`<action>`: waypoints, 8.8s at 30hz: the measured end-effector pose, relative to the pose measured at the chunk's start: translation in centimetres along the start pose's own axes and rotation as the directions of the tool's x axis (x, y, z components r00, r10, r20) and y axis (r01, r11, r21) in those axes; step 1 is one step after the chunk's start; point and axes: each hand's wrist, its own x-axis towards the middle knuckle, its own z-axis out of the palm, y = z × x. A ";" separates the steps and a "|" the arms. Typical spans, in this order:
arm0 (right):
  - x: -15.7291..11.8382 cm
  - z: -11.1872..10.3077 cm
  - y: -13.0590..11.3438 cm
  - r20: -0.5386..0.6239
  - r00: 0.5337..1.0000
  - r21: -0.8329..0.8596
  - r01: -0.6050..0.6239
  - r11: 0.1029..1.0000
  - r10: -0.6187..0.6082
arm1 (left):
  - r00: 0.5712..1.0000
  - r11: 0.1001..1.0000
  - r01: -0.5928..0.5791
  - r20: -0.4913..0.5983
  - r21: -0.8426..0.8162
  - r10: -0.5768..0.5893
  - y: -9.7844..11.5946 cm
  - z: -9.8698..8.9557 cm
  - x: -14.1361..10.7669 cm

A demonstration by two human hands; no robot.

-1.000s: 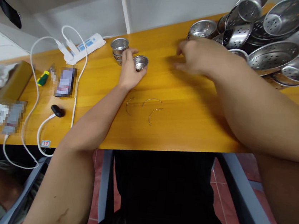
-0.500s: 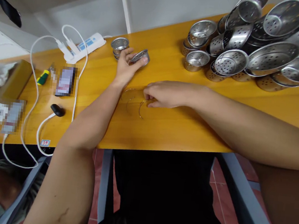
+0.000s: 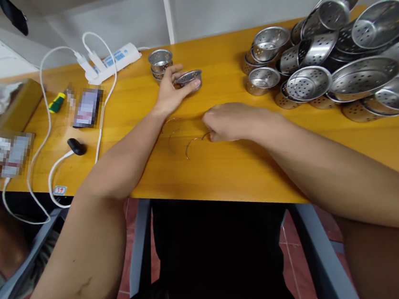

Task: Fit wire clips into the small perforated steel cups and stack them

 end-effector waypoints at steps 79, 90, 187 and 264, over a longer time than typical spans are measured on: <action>10.8 8.0 10.5 -0.675 0.489 0.735 0.387 0.557 0.552 | 0.950 0.905 -0.312 0.067 0.290 0.306 1.0 0.3 -0.2; 9.9 7.7 9.9 -0.656 0.536 0.752 0.400 0.524 0.531 | 0.947 0.919 -0.318 0.029 0.233 0.321 1.7 0.8 -0.5; 6.5 3.6 8.5 -0.648 0.738 0.761 0.625 0.172 0.186 | 0.910 0.933 -0.353 0.255 0.062 0.328 0.4 2.1 -0.7; -2.5 -3.5 10.4 -0.319 0.805 0.236 -0.444 0.865 0.500 | 0.959 0.969 -0.241 0.169 0.060 0.229 2.4 2.2 -2.0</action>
